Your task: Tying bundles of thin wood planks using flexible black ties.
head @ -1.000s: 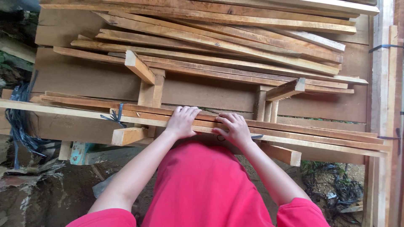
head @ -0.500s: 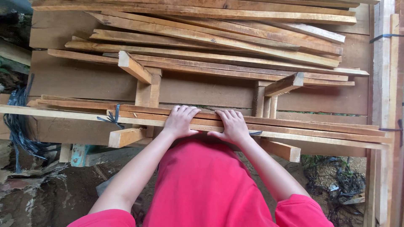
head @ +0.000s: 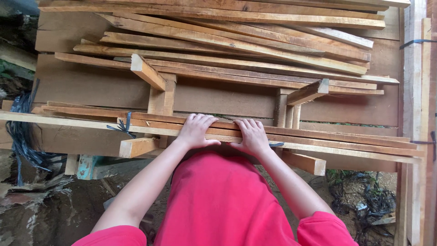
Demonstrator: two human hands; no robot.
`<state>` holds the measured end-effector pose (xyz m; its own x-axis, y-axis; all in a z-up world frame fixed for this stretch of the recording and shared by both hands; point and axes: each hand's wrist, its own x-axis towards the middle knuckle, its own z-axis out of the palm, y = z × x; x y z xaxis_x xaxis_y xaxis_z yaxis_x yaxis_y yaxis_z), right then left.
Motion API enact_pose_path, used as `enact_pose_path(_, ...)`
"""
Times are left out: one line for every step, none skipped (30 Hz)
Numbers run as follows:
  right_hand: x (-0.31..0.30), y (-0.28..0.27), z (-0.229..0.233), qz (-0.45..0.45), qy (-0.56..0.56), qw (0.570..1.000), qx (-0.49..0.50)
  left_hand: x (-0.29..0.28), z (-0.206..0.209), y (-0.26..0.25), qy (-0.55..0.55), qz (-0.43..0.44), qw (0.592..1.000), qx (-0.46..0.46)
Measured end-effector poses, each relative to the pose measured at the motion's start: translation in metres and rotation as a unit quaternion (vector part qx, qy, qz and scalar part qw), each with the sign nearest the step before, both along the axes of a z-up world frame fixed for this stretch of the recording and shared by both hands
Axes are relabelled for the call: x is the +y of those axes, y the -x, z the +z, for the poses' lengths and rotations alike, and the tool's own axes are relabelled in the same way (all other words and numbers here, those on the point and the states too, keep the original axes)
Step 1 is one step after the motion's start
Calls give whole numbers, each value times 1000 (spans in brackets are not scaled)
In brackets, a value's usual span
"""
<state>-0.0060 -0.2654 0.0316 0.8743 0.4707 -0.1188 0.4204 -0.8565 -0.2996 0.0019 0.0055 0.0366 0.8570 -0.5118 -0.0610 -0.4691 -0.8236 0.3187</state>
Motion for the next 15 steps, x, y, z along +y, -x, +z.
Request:
enact_pose_path(1, 0, 2, 1, -1, 1000, 1, 2, 0, -2, -1, 1, 1000, 1)
enact_pose_path(2, 0, 4, -1, -4, 1000, 2, 3, 0, -3, 9, 3, 999, 36)
enact_pose_path(1, 1, 6, -4, -6, 1000, 3, 4, 0, -5, 19, 4, 997, 72)
enact_pose_path(3, 1, 10, -4, -6, 1000, 4, 4, 0, -5, 19, 3, 997, 72)
enact_pose_path(4, 1, 14, -3, -5, 1000, 2, 4, -1, -6, -2, -9, 998, 63)
enact_pose_path(5, 0, 18, -2, -4, 1000, 0, 5, -1, -6, -22, -21, 998, 53)
enact_pose_path(4, 1, 17, -2, -4, 1000, 0, 5, -1, -6, -22, -22, 998, 53)
enact_pose_path(4, 1, 15, 1, -4, 1000, -5, 6, -1, -5, -37, -30, 998, 31)
enact_pose_path(3, 1, 14, 3, -5, 1000, -9, 6, -1, -4, -52, -37, 998, 9)
enact_pose_path(4, 1, 11, 3, -4, 1000, -9, 6, -3, -3, -51, -38, 998, 8)
enact_pose_path(4, 2, 9, 2, 6, 1000, -14, 6, -5, -3, -63, -42, 997, -9)
enact_pose_path(4, 2, 6, 1, 16, 1000, -20, 6, -7, -2, -74, -46, 996, -27)
enact_pose_path(8, 2, 16, 0, 16, 1000, -20, 7, -8, -1, -73, -47, 996, -27)
enact_pose_path(12, 2, 27, 15, 47, 999, 4, 7, -9, -1, -76, -49, 995, -31)
enact_pose_path(16, 2, 38, 30, 76, 996, 28, 8, -10, 0, -80, -50, 995, -35)
